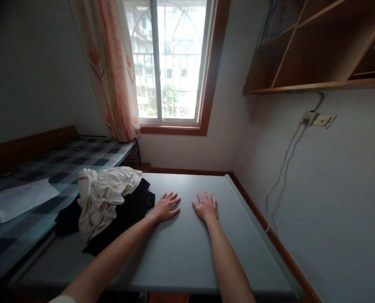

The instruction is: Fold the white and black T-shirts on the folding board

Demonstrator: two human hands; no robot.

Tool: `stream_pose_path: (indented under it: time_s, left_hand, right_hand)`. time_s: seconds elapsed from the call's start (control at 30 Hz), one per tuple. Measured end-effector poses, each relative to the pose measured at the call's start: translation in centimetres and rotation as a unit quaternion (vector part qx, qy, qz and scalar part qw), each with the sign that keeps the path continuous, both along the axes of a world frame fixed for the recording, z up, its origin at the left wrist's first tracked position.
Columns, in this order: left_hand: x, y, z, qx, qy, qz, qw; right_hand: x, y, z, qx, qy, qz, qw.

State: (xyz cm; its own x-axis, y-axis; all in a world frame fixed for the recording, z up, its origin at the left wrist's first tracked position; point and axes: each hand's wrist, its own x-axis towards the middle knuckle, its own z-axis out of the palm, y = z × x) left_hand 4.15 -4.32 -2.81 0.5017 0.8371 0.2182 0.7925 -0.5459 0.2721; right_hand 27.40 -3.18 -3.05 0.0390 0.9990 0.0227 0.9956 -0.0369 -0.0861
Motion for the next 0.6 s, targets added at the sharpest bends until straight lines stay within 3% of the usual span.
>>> stream_pose_path:
  time_s: [0.6]
  left_hand:
    - [0.11, -0.18, 0.30, -0.010, -0.015, 0.008, 1.000]
  right_hand:
    - [-0.07, -0.14, 0.04, 0.008, 0.011, -0.007, 1.000]
